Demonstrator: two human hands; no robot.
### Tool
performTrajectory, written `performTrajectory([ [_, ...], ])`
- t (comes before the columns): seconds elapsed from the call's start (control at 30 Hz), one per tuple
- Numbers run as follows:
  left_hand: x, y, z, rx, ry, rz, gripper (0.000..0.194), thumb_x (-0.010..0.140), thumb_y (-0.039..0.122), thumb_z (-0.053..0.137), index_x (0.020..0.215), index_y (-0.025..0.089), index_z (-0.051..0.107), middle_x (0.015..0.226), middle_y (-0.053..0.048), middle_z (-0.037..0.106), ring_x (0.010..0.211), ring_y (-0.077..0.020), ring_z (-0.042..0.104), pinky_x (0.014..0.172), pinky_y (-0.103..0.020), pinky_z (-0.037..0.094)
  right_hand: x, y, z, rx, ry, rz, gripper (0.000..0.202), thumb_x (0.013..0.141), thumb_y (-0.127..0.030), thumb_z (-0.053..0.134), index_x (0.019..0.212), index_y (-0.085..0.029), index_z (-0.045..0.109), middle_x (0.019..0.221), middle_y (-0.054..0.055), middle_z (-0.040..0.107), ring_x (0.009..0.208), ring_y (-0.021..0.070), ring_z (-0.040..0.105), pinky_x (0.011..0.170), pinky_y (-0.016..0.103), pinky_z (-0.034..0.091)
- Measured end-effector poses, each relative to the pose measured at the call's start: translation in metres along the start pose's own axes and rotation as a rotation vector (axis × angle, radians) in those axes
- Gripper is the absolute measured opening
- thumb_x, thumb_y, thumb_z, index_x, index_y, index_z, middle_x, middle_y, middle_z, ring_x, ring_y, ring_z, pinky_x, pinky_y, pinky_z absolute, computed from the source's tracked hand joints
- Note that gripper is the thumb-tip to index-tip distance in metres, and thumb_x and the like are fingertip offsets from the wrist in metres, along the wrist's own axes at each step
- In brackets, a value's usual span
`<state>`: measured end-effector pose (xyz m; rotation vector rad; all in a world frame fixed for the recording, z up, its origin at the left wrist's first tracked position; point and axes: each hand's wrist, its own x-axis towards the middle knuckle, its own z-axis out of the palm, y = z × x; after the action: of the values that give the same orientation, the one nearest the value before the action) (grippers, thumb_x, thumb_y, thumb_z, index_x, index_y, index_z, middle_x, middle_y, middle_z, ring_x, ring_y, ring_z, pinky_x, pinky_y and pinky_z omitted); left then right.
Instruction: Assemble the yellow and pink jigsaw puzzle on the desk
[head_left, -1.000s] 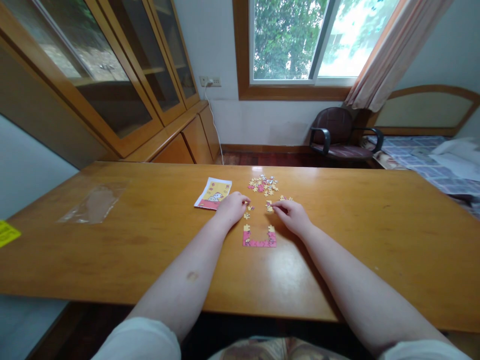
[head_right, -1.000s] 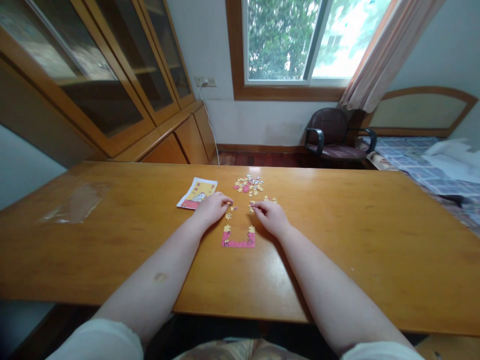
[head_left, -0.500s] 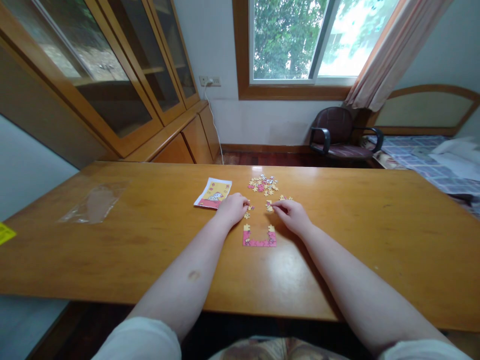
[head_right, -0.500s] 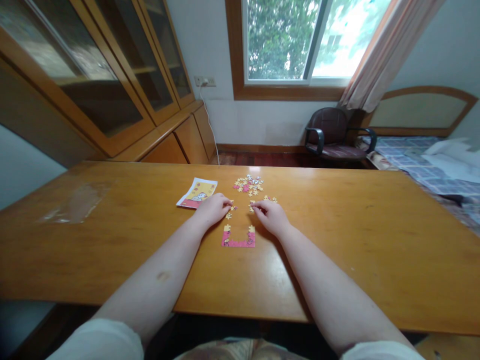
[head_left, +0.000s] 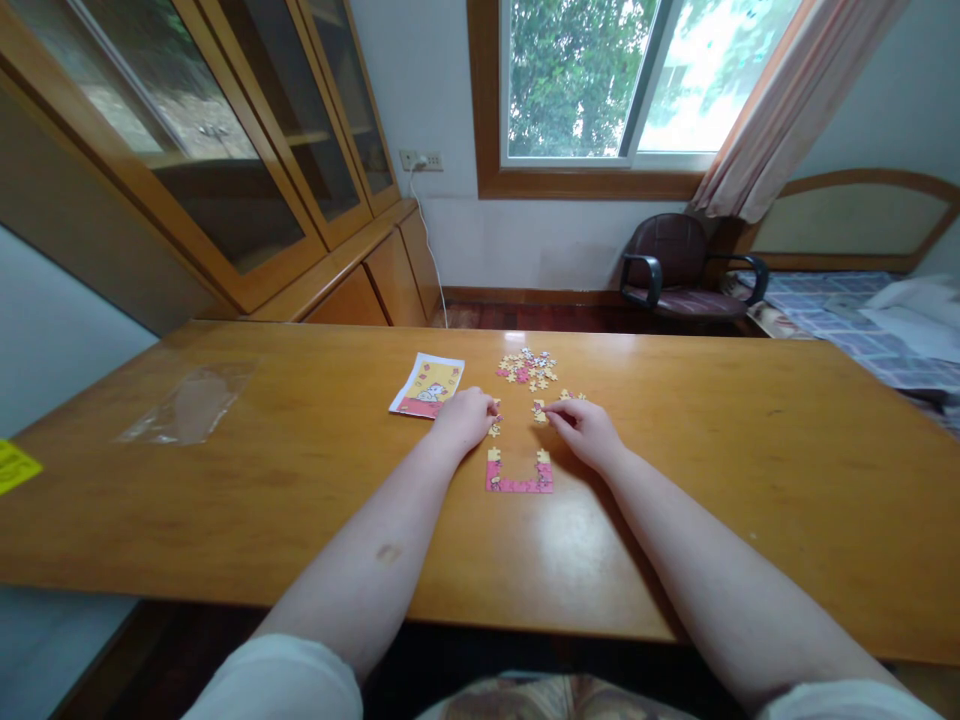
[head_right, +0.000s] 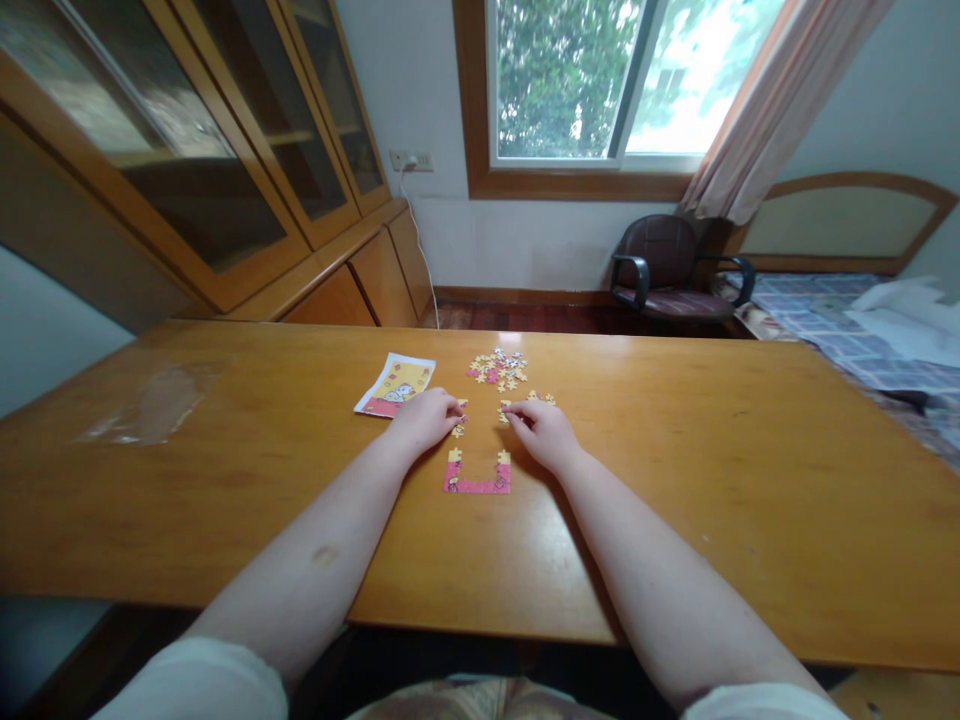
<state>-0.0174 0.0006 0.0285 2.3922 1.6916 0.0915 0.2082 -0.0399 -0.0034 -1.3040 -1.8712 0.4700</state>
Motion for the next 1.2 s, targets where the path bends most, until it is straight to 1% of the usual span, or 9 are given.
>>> performTrajectory([
  [0.27, -0.0041, 0.0027, -0.007, 0.068, -0.029, -0.044, 0.019, 0.082, 0.03, 0.06, 0.091, 0.025, 0.075, 0.099, -0.008, 0.068, 0.095, -0.0241, 0.064, 0.08, -0.03, 0.049, 0.0003, -0.0011, -0.0003, 0.0, -0.01, 0.001, 0.02, 0.084, -0.026, 0.056, 0.09, -0.021, 0.074, 0.079, 0.005, 0.073, 0.065, 0.0157, 0.062, 0.063, 0.028, 0.049],
  [0.5, -0.005, 0.0055, -0.0105, 0.07, -0.048, -0.08, 0.02, 0.082, 0.03, 0.059, 0.093, 0.025, 0.075, 0.103, -0.008, 0.068, 0.096, -0.0235, 0.064, 0.082, -0.03, 0.05, 0.0002, -0.001, -0.0003, 0.004, -0.01, 0.008, 0.02, 0.084, -0.026, 0.056, 0.09, -0.021, 0.074, 0.079, 0.005, 0.073, 0.065, 0.0155, 0.062, 0.064, 0.028, 0.049],
  [0.97, -0.0035, 0.0027, -0.006, -0.015, -0.024, -0.11, 0.015, 0.08, 0.028, 0.063, 0.087, 0.023, 0.074, 0.101, -0.009, 0.069, 0.094, -0.023, 0.064, 0.081, -0.03, 0.05, -0.0002, -0.001, -0.0012, -0.003, -0.014, 0.009, 0.02, 0.085, -0.027, 0.056, 0.09, -0.022, 0.074, 0.08, 0.005, 0.073, 0.067, 0.0159, 0.063, 0.065, 0.028, 0.049],
  [1.1, -0.0036, 0.0027, -0.0064, -0.005, -0.034, -0.119, 0.016, 0.081, 0.031, 0.062, 0.089, 0.023, 0.074, 0.1, -0.009, 0.069, 0.093, -0.0232, 0.064, 0.08, -0.031, 0.05, 0.0002, 0.0001, -0.0003, -0.003, -0.016, 0.006, 0.02, 0.085, -0.027, 0.056, 0.09, -0.021, 0.074, 0.08, 0.005, 0.073, 0.068, 0.0161, 0.063, 0.066, 0.028, 0.049],
  [1.2, -0.0033, 0.002, -0.0061, -0.012, -0.043, -0.123, 0.015, 0.08, 0.03, 0.062, 0.089, 0.023, 0.073, 0.098, -0.007, 0.07, 0.093, -0.0226, 0.064, 0.079, -0.03, 0.05, 0.0002, 0.0004, 0.0002, 0.001, -0.016, 0.008, 0.021, 0.085, -0.027, 0.056, 0.091, -0.019, 0.074, 0.079, 0.006, 0.073, 0.068, 0.0165, 0.063, 0.065, 0.028, 0.049],
])
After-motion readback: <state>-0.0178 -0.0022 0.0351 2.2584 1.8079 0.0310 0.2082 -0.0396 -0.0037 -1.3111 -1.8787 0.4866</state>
